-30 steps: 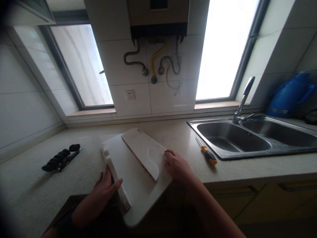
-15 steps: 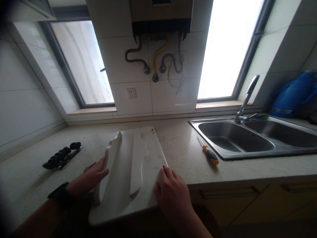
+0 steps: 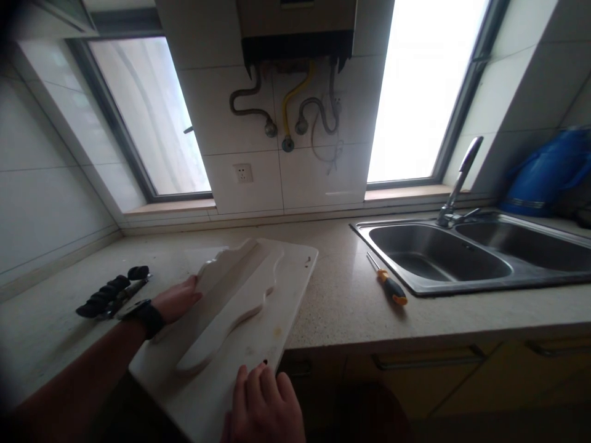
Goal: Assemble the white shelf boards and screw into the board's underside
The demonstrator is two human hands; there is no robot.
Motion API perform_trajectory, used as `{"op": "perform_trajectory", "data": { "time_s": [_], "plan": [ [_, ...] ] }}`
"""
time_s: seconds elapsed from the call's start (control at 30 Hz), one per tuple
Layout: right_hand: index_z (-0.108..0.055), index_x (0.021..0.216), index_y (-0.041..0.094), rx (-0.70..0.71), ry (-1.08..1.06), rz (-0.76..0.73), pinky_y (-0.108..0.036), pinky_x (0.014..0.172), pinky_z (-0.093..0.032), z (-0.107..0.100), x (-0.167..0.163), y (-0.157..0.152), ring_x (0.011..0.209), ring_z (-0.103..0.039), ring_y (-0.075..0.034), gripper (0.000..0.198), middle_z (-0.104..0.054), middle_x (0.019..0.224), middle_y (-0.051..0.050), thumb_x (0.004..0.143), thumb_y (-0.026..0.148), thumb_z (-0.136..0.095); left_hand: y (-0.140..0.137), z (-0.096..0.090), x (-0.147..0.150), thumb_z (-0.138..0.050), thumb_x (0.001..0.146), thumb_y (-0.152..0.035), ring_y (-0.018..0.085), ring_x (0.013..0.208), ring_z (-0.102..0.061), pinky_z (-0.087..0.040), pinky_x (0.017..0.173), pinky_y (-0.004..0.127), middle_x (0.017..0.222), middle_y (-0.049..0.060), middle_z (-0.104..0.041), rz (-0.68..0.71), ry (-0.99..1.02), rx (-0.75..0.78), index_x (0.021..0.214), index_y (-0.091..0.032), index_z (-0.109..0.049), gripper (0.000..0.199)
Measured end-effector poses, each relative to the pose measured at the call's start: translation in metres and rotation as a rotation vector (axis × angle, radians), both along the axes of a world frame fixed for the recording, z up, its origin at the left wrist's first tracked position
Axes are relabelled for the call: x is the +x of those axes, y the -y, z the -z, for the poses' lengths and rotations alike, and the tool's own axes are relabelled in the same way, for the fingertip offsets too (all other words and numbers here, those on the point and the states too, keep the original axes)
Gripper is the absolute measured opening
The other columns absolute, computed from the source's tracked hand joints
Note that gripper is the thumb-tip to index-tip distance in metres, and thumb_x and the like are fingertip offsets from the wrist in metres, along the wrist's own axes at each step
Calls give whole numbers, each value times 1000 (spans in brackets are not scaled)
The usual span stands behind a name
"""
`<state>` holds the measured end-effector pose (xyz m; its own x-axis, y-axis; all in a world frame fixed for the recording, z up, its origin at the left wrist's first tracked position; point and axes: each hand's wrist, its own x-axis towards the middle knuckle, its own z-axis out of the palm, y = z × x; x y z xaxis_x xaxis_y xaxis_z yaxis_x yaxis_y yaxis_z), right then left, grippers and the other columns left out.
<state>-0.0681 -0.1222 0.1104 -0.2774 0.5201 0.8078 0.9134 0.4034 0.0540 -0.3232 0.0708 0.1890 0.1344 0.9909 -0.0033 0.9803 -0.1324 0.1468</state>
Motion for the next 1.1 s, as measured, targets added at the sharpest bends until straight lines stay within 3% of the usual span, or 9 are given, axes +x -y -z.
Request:
{"op": "perform_trajectory", "data": {
  "time_s": [0.13,0.27,0.33,0.43,0.57,0.63,0.7,0.83,1.1],
  "plan": [
    [-73,107,16,10,-13,-15,-36,64,-43,4,-18,-1,78,-63,-24,37,-74,87,-11,81,36,-56,-20,7,10,-44,90,-36,25,101,-69,-49,85,33,115,19,-70,9,-8,18,116,-11,-55,38],
    [-66,127,19,-207,17,-124,-37,60,-45,-30,-8,-8,69,-62,-23,53,-69,79,-4,78,40,-65,-36,13,14,-45,92,-45,29,105,-68,-48,84,36,117,17,-69,23,-34,63,117,-15,-53,39],
    [-56,141,21,-377,-16,-97,-40,74,-51,-55,11,-24,83,-64,-25,58,-71,94,-5,84,33,-61,-41,15,15,-46,92,-47,29,103,-69,-48,81,36,116,15,-70,30,-44,71,118,-17,-53,40],
    [-51,145,19,-427,-104,-1,-47,95,-50,-79,58,-70,111,-61,-29,51,-67,128,-10,96,30,-48,-46,15,17,-48,91,-49,29,100,-70,-47,78,35,113,15,-71,43,-54,67,117,-18,-53,41],
    [-42,150,15,-377,-211,117,-49,113,-38,-68,133,-149,136,-48,-32,62,-51,151,-13,94,40,-52,-52,13,19,-50,91,-50,27,100,-69,-46,78,33,113,14,-71,67,-56,75,118,-18,-53,41],
    [-33,155,16,-464,-270,184,-49,115,-36,-53,164,-178,138,-47,-31,72,-49,153,-14,93,44,-55,-56,13,20,-50,92,-50,26,99,-69,-46,78,32,113,14,-71,79,-59,80,119,-19,-53,41],
    [-35,154,14,-594,-287,202,-44,113,-40,-40,184,-195,136,-51,-29,67,-53,149,-16,96,44,-50,-60,13,21,-50,92,-50,25,98,-69,-45,77,31,113,13,-72,88,-65,82,120,-19,-54,42],
    [-56,139,12,-738,-220,191,-44,113,-42,-27,195,-200,138,-51,-31,51,-56,146,-18,98,40,-45,-68,14,21,-50,92,-52,25,99,-69,-45,78,31,114,12,-71,110,-75,87,121,-21,-53,43],
    [-51,147,13,-811,-101,189,-47,119,-36,-38,196,-156,145,-42,-33,70,-46,155,-18,92,57,-55,-77,14,22,-46,92,-58,25,97,-68,-46,76,31,111,12,-70,152,-106,88,120,-21,-55,48]
  ]
}}
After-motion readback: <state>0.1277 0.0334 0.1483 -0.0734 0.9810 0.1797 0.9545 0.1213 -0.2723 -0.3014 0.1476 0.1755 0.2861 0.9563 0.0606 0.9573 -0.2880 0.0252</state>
